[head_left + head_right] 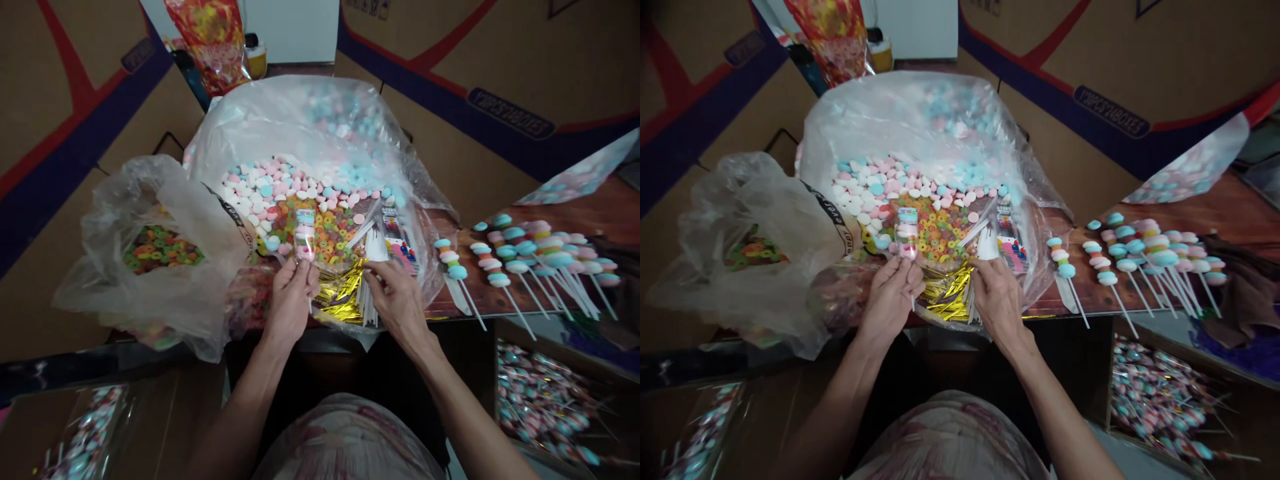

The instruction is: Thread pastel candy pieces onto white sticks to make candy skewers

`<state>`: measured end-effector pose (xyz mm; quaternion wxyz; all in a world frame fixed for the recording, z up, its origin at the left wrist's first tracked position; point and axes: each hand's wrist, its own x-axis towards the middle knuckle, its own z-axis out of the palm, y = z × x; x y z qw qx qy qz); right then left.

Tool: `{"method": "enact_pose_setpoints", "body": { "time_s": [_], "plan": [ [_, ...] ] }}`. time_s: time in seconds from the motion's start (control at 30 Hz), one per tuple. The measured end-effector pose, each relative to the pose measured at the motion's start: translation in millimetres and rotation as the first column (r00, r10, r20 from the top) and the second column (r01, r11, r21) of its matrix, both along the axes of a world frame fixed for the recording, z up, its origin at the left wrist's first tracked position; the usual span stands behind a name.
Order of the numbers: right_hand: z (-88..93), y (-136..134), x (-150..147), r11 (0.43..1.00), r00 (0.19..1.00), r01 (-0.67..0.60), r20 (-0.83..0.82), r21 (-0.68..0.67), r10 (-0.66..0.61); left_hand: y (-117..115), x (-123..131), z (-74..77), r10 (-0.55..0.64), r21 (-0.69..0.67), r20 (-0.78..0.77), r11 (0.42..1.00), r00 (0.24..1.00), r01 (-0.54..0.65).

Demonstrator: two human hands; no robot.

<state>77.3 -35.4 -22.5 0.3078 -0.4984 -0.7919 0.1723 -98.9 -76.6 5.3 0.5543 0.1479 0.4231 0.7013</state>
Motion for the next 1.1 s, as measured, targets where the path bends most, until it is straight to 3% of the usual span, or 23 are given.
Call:
{"method": "enact_pose_setpoints", "body": {
  "time_s": [0.2, 0.4, 0.63, 0.77, 0.93, 1.1],
  "plan": [
    [-5.5, 16.6, -14.6, 0.992, 0.97, -0.093, 0.233, 0.09, 0.07, 3.2, 13.3, -3.9, -0.042, 0.005, -0.071, 0.999, 0.997, 0.042],
    [-0.4, 28.3, 1.2, 0.977, 0.971, -0.212, 0.114, 0.014, 0.209, 7.2, 12.6, -6.3, -0.052, -0.047, -0.024, 0.998, 0.998, 0.05],
    [3.1, 31.8, 16.0, 0.999, 1.0, -0.022, -0.02, -0.043, 0.022, 13.9, 15.1, -8.1, -0.023, -0.091, -0.002, 0.996, 1.0, 0.023],
    [-5.4, 31.3, 13.7, 0.998, 0.999, 0.05, 0.013, 0.044, -0.05, 15.7, 19.7, -10.2, -0.01, -0.087, -0.061, 0.996, 0.998, 0.005],
    [-10.2, 31.1, 14.3, 0.995, 0.998, 0.056, 0.019, 0.078, -0.058, 18.2, 23.6, -10.4, 0.037, -0.06, -0.138, 0.997, 0.99, -0.046],
    [-9.5, 31.2, 16.6, 0.999, 0.988, 0.038, -0.153, 0.029, -0.033, 20.8, 25.6, -11.0, 0.03, -0.042, -0.16, 0.998, 0.987, -0.037]
  ]
}}
